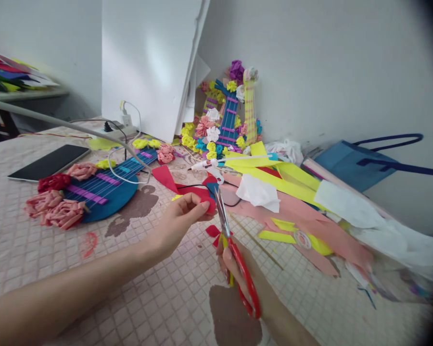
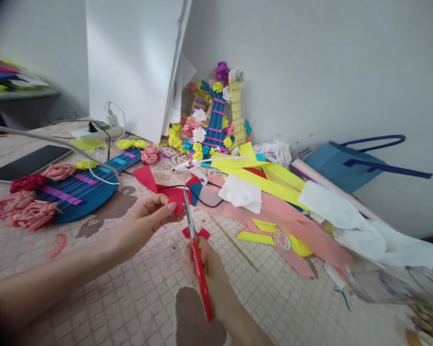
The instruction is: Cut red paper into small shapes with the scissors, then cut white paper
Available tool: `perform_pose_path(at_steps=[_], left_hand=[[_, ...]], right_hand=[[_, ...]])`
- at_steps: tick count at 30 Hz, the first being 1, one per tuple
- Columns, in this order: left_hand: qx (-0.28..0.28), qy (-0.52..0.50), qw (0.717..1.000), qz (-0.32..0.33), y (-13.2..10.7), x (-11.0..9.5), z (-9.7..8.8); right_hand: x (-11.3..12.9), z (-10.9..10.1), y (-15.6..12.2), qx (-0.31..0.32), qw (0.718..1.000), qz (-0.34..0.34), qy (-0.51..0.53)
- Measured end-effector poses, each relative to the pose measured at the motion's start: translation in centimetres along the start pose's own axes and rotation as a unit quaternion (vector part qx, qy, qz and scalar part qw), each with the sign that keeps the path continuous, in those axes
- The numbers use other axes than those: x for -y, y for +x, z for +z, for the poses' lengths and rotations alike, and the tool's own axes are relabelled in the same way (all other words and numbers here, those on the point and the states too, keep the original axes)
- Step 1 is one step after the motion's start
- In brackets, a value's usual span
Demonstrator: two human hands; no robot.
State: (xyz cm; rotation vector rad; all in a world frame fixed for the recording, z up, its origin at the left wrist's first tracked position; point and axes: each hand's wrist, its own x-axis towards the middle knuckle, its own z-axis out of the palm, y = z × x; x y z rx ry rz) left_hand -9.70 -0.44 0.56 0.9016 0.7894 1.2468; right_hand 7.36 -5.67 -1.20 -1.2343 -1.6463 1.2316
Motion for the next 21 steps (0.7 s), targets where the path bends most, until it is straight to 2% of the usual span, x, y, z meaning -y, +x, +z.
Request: perform_pose_path(at_steps=[4, 10, 21], left_hand=[[-0.008, -0.022, 0.999, 0.03, 0.11, 0.15, -0.07], [-0.015, -0.022, 0.999, 0.029, 0.03, 0.26, -0.13], [-0.043, -0.048, 0.997, 0.041, -0.35, 0.15, 0.59]], right_hand=[[-0.14, 0.34, 0.04, 0.013, 1.0, 0.005, -0.006], [0.69, 0.43, -0.26, 0.011, 1.0, 0.011, -0.008], [-0.15, 0.65, -0.02, 0.022, 0.999, 0.034, -0.011]])
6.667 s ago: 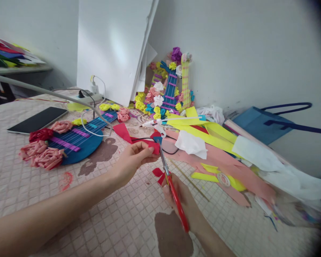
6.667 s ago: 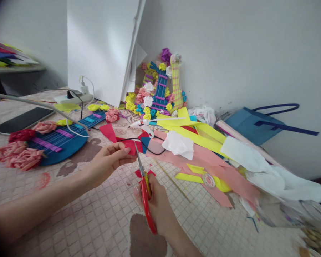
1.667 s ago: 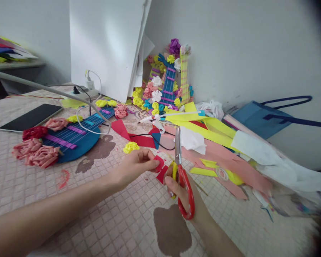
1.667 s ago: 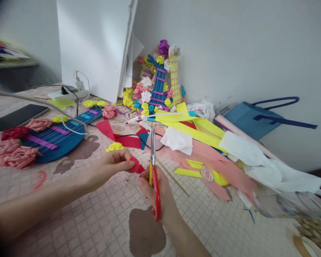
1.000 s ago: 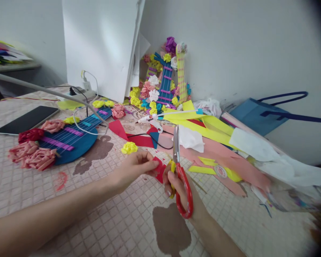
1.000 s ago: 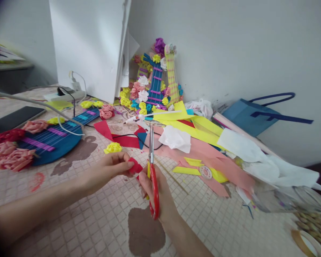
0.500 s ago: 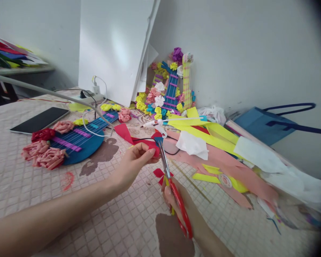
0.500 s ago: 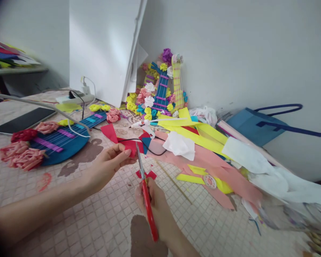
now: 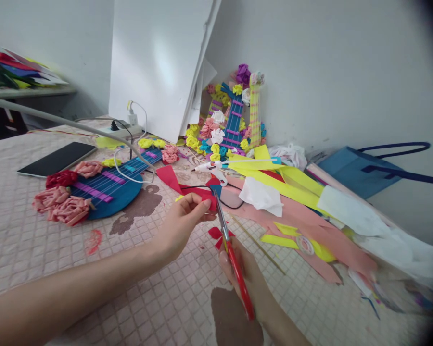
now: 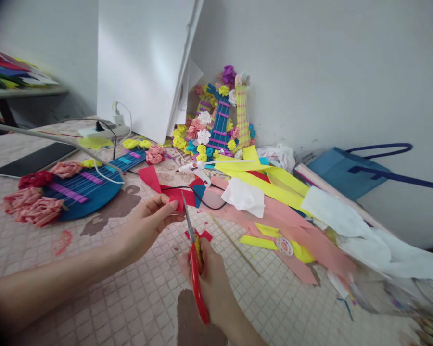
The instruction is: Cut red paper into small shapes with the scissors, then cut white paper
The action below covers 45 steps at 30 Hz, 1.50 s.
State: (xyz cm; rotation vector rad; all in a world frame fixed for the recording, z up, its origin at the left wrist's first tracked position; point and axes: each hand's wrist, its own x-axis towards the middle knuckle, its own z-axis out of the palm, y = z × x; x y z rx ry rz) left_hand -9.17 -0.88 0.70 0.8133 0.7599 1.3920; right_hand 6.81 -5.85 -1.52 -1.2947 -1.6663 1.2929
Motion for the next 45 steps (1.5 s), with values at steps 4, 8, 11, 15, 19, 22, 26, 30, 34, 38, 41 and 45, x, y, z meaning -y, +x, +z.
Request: perform_pose_path(at_steps=[4, 8, 11, 15, 19, 22, 26, 30, 34, 38, 41, 45], left_hand=[[-0.005, -0.003, 1.0, 0.004, -0.07, 0.06, 0.07], [-0.011, -0.002, 1.0, 0.007, -0.02, 0.19, 0.1], [-0.014, -0.001, 1.0, 0.004, -0.05, 0.15, 0.18], [-0.021, -0.006, 1.0, 0.007, -0.08, 0.04, 0.3], [-0.02, -0.008, 1.0, 0.006, -0.04, 0.1, 0.3], [-0.02, -0.015, 1.0, 0.008, -0.01, 0.17, 0.25], [-0.016, -0.017, 1.0, 0.007, -0.03, 0.15, 0.22], [-0.014, -0.019, 1.0, 0.006, -0.05, 0.07, 0.22], [-0.014, -0.025, 1.0, 0.007, -0.03, 0.11, 0.18], [-0.011, -0.029, 1.0, 0.007, 0.01, 0.13, 0.16], [-0.013, -0.027, 1.0, 0.004, 0.1, -0.03, 0.15], [-0.003, -0.022, 1.0, -0.02, 0.29, -0.39, 0.06]], right_hand=[[0.14, 0.06, 0.07, -0.012, 1.0, 0.0, -0.012], [0.22, 0.06, 0.1, -0.011, 1.0, -0.003, -0.015], [0.06, 0.09, 0.1, -0.007, 1.0, -0.004, -0.003], [-0.03, 0.17, 0.11, -0.011, 1.0, -0.011, -0.009], [0.04, 0.24, 0.14, -0.022, 1.0, -0.013, -0.012], [0.16, 0.25, 0.19, -0.026, 0.999, -0.012, -0.02], [0.5, 0.19, 0.23, -0.034, 0.999, -0.006, -0.016], [0.56, 0.1, 0.18, -0.028, 0.999, -0.005, -0.017], [0.36, 0.13, 0.17, -0.036, 0.999, -0.011, -0.016], [0.43, 0.3, 0.22, -0.038, 0.999, 0.001, -0.008], [0.37, 0.26, 0.23, -0.034, 0.999, 0.011, 0.003], [-0.03, -0.48, 0.04, -0.008, 1.0, -0.006, -0.001]])
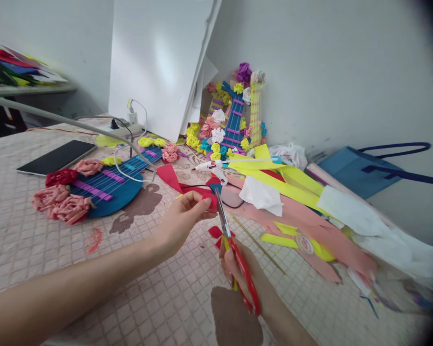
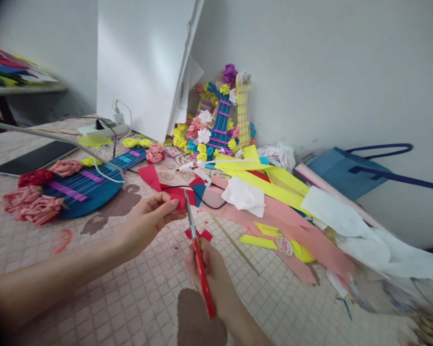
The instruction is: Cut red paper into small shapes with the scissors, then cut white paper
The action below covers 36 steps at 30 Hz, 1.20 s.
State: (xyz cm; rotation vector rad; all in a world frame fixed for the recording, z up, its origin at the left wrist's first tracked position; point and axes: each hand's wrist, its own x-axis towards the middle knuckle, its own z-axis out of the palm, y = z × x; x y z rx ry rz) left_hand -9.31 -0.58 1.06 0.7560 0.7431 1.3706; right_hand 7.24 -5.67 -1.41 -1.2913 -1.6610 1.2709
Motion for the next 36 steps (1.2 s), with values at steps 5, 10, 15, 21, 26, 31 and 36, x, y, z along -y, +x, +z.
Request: perform_pose_path(at_steps=[5, 10, 15, 21, 26, 31, 36], left_hand=[[0.026, 0.016, 0.999, -0.021, 0.3, -0.4, -0.2], [0.044, 0.03, 0.998, -0.041, 0.7, -0.7, -0.6], [0.056, 0.051, 0.996, -0.048, 0.9, -0.9, -0.8], [0.069, 0.074, 0.994, -0.049, 1.0, -1.1, -1.0], [0.076, 0.08, 0.993, -0.044, 1.2, -1.2, -1.1], [0.088, 0.095, 0.99, -0.054, 1.0, -0.9, -1.2], [0.122, 0.155, 0.976, -0.09, 0.1, 0.2, -1.0]], right_hand=[[-0.1, -1.2, -0.2, 0.021, 0.999, -0.017, -0.028], [0.0, -1.8, 0.0, 0.033, 0.999, -0.012, -0.024], [0.5, -2.2, 0.0, 0.034, 0.996, -0.024, -0.073], [0.7, -2.2, 0.3, 0.022, 0.997, -0.028, -0.069], [1.0, -2.2, 0.3, 0.013, 0.997, -0.017, -0.078], [0.1, -2.1, 0.5, 0.002, 1.0, -0.005, -0.023], [-0.4, -2.0, 0.6, -0.028, 0.998, 0.014, 0.054]])
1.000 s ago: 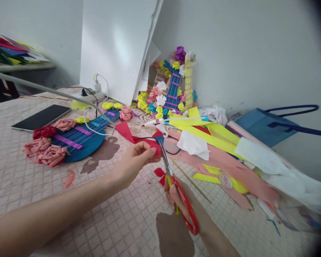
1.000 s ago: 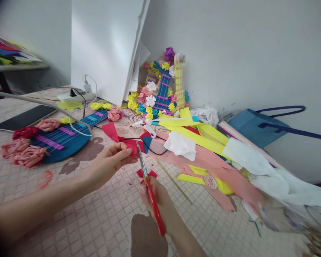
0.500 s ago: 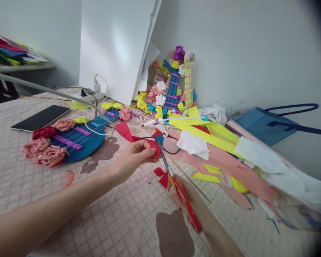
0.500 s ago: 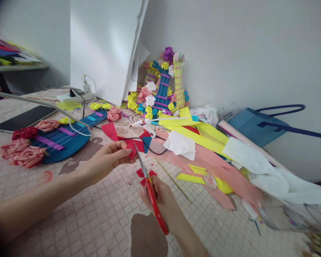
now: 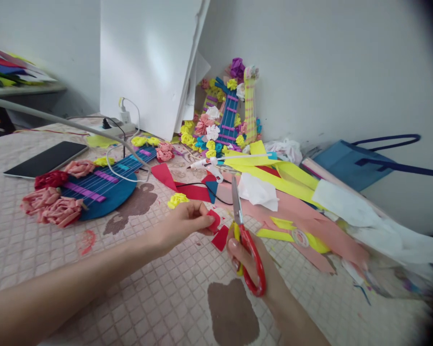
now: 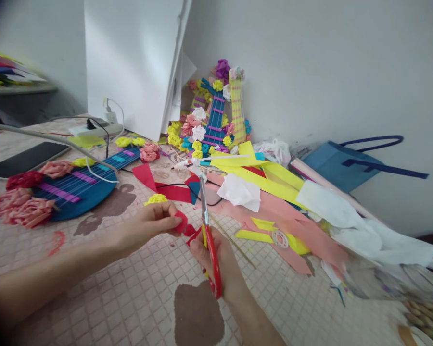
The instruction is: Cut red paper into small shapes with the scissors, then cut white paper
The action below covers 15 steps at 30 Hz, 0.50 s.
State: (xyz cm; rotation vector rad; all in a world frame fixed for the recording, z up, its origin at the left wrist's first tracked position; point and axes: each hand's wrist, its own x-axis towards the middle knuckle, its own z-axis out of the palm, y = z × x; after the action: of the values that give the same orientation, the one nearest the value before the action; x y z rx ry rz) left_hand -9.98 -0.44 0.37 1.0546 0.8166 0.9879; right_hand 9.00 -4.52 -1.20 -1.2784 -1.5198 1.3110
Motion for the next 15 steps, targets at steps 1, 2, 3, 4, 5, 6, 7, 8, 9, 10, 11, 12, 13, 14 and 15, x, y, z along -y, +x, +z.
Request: perform_pose_path(at_steps=[1, 2, 3, 4, 5, 6, 7, 8, 9, 10, 11, 12, 13, 14, 15], left_hand=[[0.004, 0.015, 1.0, -0.005, -0.1, 0.1, 0.2], [0.008, 0.032, 0.999, -0.007, -0.3, 0.2, 0.4], [0.011, 0.05, 0.999, -0.007, -0.4, 0.2, 0.6], [0.014, 0.068, 0.998, -0.007, -0.5, 0.1, 0.8], [0.016, 0.083, 0.996, -0.009, -0.6, 0.1, 1.0], [0.018, 0.094, 0.995, -0.01, -0.6, 0.0, 1.1], [0.019, 0.102, 0.995, -0.012, -0.7, 0.0, 1.2], [0.019, 0.106, 0.994, -0.014, -0.7, 0.0, 1.2], [0.02, 0.107, 0.994, -0.017, -0.7, 0.0, 1.3], [0.021, 0.107, 0.994, -0.019, -0.7, 0.0, 1.3], [0.023, 0.106, 0.994, -0.02, -0.7, 0.1, 1.3], [0.024, 0.107, 0.994, -0.02, -0.7, 0.2, 1.3], [0.027, 0.11, 0.993, -0.02, -0.7, 0.2, 1.3], [0.031, 0.114, 0.993, -0.018, -0.7, 0.3, 1.3], [0.036, 0.119, 0.992, -0.015, -0.7, 0.4, 1.2]], right_hand=[[0.0, 0.0, 0.0, -0.011, 1.0, 0.005, 0.017], [0.0, 0.1, 0.0, -0.022, 0.999, 0.005, 0.032], [0.0, 0.1, 0.0, -0.031, 0.999, 0.0, 0.044], [0.0, 0.2, 0.0, -0.037, 0.998, -0.007, 0.054], [0.0, 0.3, 0.0, -0.041, 0.997, -0.013, 0.061], [0.0, 0.4, 0.0, -0.045, 0.997, -0.015, 0.064], [0.1, 0.4, 0.0, -0.05, 0.996, -0.017, 0.066], [0.0, 0.5, -0.1, -0.052, 0.996, -0.017, 0.065], [0.0, 0.5, -0.1, -0.054, 0.996, -0.015, 0.064], [0.0, 0.6, -0.1, -0.052, 0.996, -0.013, 0.064], [0.0, 0.5, -0.1, -0.05, 0.997, -0.01, 0.066], [-0.1, 0.5, -0.1, -0.048, 0.997, -0.008, 0.067], [-0.2, 0.5, -0.2, -0.046, 0.997, -0.007, 0.068], [-0.2, 0.5, -0.2, -0.047, 0.996, -0.007, 0.069], [-0.2, 0.5, -0.2, -0.051, 0.996, -0.01, 0.071]])
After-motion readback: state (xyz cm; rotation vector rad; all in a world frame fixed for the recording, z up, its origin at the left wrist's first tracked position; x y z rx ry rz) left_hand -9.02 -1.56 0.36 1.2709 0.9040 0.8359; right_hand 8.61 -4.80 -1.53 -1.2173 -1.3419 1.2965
